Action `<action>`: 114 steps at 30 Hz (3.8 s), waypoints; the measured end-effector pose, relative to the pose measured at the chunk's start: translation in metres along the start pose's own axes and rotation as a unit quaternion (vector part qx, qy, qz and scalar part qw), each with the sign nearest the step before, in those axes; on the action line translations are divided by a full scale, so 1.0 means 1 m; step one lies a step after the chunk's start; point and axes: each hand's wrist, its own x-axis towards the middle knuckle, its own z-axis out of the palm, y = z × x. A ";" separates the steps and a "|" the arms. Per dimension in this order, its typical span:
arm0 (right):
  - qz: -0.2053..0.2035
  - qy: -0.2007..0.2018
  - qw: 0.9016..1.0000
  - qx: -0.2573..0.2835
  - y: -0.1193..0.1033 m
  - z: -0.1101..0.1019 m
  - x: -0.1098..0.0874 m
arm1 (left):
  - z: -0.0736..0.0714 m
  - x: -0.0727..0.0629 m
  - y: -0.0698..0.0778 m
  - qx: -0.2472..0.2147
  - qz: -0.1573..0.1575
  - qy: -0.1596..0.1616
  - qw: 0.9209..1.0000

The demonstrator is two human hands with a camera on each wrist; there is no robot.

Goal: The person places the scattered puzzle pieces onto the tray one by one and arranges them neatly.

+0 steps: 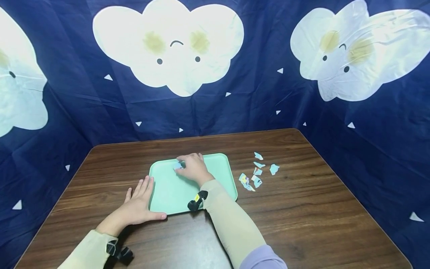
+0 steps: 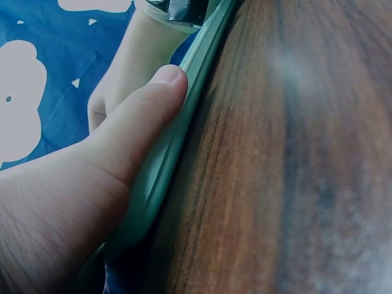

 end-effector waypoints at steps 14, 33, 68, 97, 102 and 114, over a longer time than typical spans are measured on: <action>0.005 -0.008 1.000 -0.028 -0.016 0.016 0.008 | 0.001 0.001 0.001 0.000 0.004 -0.003 1.000; 0.013 -0.006 0.999 -0.049 -0.040 0.031 0.017 | 0.000 -0.003 0.001 -0.008 0.006 0.007 1.000; -0.013 -0.037 0.993 -0.111 -0.048 0.032 0.014 | 0.000 -0.002 0.000 0.001 0.008 0.004 1.000; -0.053 -0.052 0.997 0.017 -0.024 -0.008 0.013 | 0.001 -0.001 -0.002 -0.006 0.008 0.006 1.000; -0.068 -0.049 0.996 0.006 -0.011 -0.024 0.011 | 0.000 -0.001 -0.001 -0.007 0.003 0.004 1.000; -0.060 -0.032 0.998 -0.005 0.022 -0.059 -0.004 | 0.000 0.000 0.000 -0.010 0.000 0.005 1.000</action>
